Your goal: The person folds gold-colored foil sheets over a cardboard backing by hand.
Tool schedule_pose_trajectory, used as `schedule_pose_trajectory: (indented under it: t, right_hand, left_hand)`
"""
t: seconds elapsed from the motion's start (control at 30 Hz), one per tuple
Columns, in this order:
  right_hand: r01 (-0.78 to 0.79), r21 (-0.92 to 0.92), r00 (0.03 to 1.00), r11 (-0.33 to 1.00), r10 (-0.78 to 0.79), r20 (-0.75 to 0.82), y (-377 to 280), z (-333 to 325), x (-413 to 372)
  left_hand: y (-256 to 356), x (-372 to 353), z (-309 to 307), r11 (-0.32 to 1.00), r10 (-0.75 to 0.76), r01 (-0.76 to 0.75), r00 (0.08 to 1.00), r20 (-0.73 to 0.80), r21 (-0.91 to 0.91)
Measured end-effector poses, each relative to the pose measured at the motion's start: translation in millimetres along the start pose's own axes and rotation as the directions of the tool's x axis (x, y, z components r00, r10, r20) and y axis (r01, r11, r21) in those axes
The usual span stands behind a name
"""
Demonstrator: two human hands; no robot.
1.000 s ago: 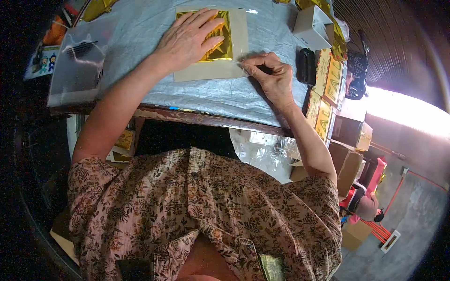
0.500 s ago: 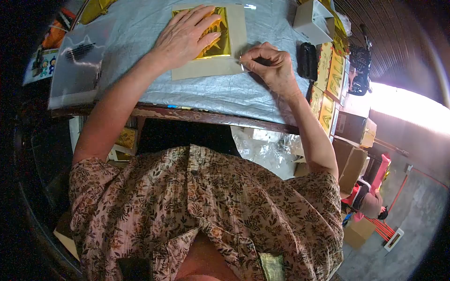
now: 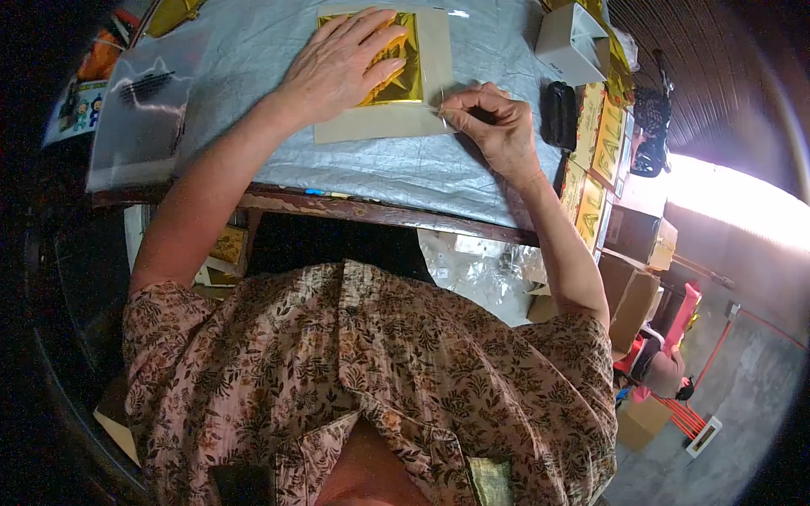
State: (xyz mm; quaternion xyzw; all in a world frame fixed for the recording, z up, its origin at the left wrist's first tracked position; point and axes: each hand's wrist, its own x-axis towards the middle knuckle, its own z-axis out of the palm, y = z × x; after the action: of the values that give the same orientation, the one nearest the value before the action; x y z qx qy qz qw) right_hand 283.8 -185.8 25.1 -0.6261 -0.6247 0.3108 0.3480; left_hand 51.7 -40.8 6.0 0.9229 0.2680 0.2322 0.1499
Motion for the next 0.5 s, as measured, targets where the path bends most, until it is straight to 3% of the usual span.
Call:
schedule_pose_trajectory:
  t: [0.13, 0.2, 0.27, 0.33, 0.4, 0.5]
  right_hand:
    - [0.029, -0.061, 0.999, 0.998, -0.031, -0.021, 0, 3, -1]
    - [-0.043, 0.005, 0.994, 0.999, 0.044, -0.101, -2, 7, -3]
    - [-0.068, 0.105, 0.995, 0.992, 0.076, -0.072, -3, 1, -5]
    - [-0.090, 0.203, 0.994, 0.975, 0.100, -0.039, -7, -8, -1]
    - [0.064, -0.072, 0.984, 0.995, -0.051, 0.171, -12, -20, 6]
    - [0.156, -0.126, 0.967, 0.980, -0.125, 0.222, -10, -20, 12]
  left_hand:
    - [1, 1, -1, 1.000, -0.002, 0.002, 1.000, 0.006, -0.024]
    - [-2, 0, 5, 0.999, -0.008, 0.009, 1.000, 0.030, -0.031]
    - [-14, -4, 31, 0.979, 0.083, -0.061, 0.990, -0.112, 0.192]
    - [-13, -3, 29, 0.981, 0.086, -0.064, 0.990, -0.115, 0.185]
    - [-11, -4, 28, 0.982, 0.095, -0.074, 0.989, -0.114, 0.175]
    - [-13, -3, 30, 0.990, 0.066, -0.056, 0.995, -0.077, 0.130]
